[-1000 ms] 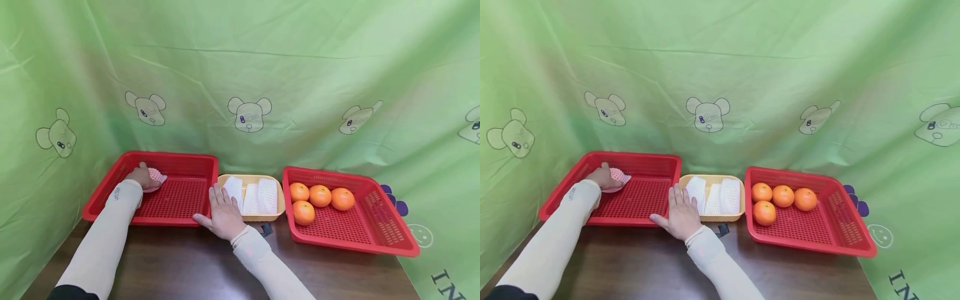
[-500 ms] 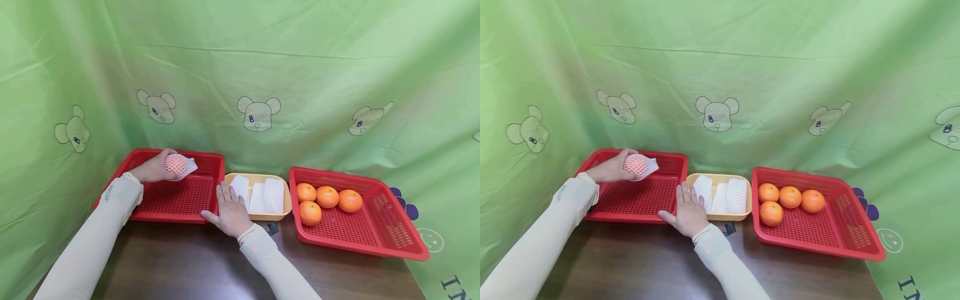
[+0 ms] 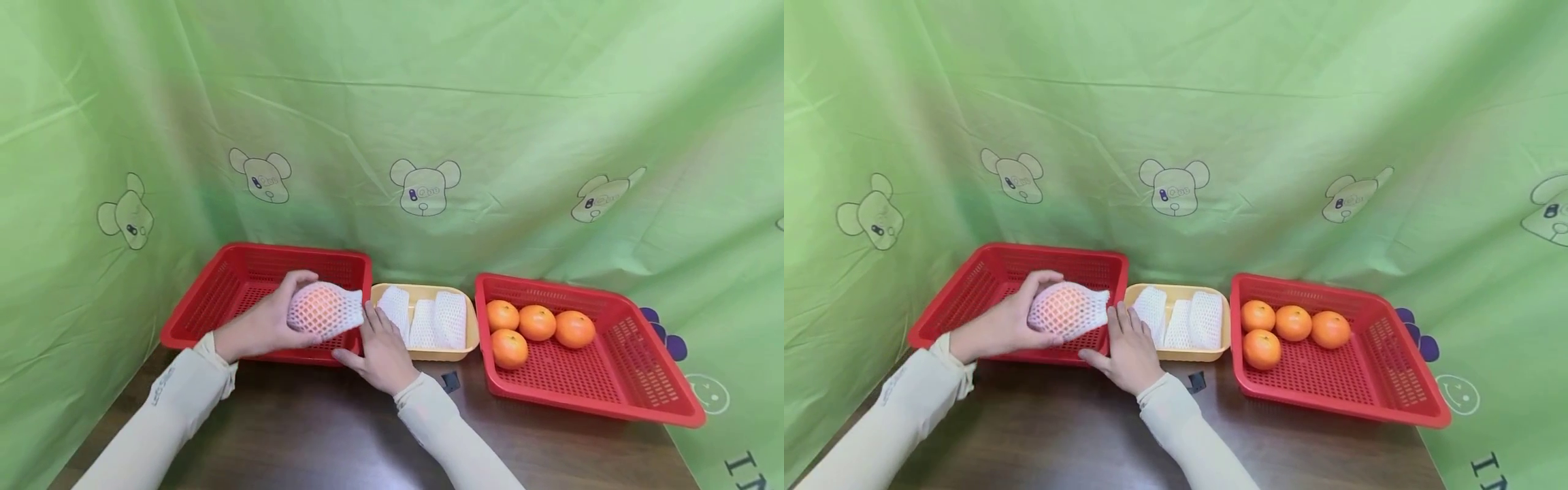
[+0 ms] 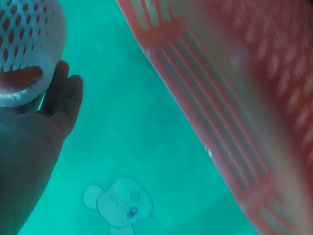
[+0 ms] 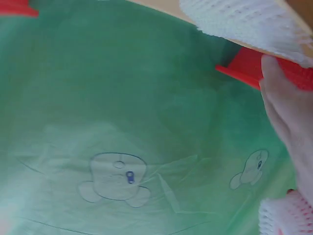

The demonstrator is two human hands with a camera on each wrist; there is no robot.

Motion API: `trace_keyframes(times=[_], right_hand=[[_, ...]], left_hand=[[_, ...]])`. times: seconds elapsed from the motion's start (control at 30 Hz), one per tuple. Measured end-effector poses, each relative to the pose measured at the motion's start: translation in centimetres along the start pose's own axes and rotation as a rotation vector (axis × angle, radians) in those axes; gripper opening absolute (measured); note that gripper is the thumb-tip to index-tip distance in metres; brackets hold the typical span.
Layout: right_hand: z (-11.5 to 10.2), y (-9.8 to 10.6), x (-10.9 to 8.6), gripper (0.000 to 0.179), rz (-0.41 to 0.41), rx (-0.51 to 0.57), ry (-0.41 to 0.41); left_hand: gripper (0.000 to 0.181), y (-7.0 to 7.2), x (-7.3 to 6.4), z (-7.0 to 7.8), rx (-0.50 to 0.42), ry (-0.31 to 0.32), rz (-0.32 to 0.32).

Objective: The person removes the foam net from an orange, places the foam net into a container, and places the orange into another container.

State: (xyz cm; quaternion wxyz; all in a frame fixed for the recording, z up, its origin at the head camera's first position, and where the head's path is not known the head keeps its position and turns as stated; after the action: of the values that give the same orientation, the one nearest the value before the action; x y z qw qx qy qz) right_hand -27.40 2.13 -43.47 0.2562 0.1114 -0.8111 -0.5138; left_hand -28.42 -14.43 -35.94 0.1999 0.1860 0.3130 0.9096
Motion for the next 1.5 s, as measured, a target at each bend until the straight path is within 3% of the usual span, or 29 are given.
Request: trace_keyframes(times=[0.1, 0.27, 0.33, 0.43, 0.57, 0.7, 0.8, 1.0, 1.07, 1.13, 1.27, 1.4, 1.5], right_hand=[[0.1, 1.5, -1.9, 0.072, 0.114, 0.093, 0.049], [0.6, 5.0, -6.5, 0.033, 0.349, 0.168, 0.169], [0.8, 6.2, -8.4, 0.024, 0.395, 0.213, 0.216], [0.7, 7.1, -10.8, 0.019, 0.378, 0.303, 0.265], [0.7, 7.1, -13.3, 0.020, 0.298, 0.362, 0.266], [1.2, 6.5, -14.9, 0.026, 0.240, 0.363, 0.246], [1.9, 5.5, -15.6, 0.027, 0.186, 0.342, 0.211], [2.9, 3.2, -16.2, 0.016, 0.073, 0.195, 0.114], [2.8, 2.7, -16.0, 0.011, 0.043, 0.125, 0.113], [2.5, 2.5, -15.8, 0.018, 0.042, 0.085, 0.126], [1.4, 3.1, -15.4, 0.020, 0.148, 0.158, 0.184], [0.3, 4.1, -14.8, 0.028, 0.264, 0.285, 0.245], [-0.4, 4.3, -14.2, 0.027, 0.297, 0.289, 0.243]], left_hand=[[0.090, -1.9, -1.2, 0.8, -0.046, -0.059, -0.004], [0.090, -5.0, -2.5, 1.6, -0.094, -0.099, -0.017], [0.090, -6.5, -3.0, 1.9, -0.106, -0.116, -0.022], [0.090, -9.2, -4.0, 2.1, -0.125, -0.144, -0.039], [0.088, -13.0, -4.9, 1.7, -0.147, -0.144, -0.106], [0.088, -16.3, -5.3, 0.7, -0.135, -0.108, -0.209], [0.094, -18.1, -5.6, -0.3, -0.131, -0.050, -0.267], [0.101, -19.1, -5.7, -1.6, -0.167, 0.060, -0.293], [0.101, -18.9, -5.7, -1.8, -0.150, 0.072, -0.291], [0.099, -18.9, -5.8, -1.9, -0.128, 0.083, -0.301], [0.091, -18.8, -6.0, -1.8, -0.091, 0.063, -0.319], [0.084, -18.8, -5.9, -1.3, -0.086, -0.029, -0.315], [0.083, -18.6, -6.0, -1.3, -0.083, -0.068, -0.303]])
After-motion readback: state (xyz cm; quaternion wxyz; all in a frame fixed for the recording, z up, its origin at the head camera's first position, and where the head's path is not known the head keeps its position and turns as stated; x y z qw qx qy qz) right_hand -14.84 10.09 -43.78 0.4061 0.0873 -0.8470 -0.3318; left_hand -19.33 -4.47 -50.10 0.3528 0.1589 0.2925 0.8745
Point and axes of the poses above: each hand's wrist, its own x-axis towards the middle knuckle, its own y-axis out of the back of the hand, z = x × y, the point moved 9 cm from there along x, towards the middle knuckle, and after that the axes turned 3 degrees about y, right-handed, at the moved point
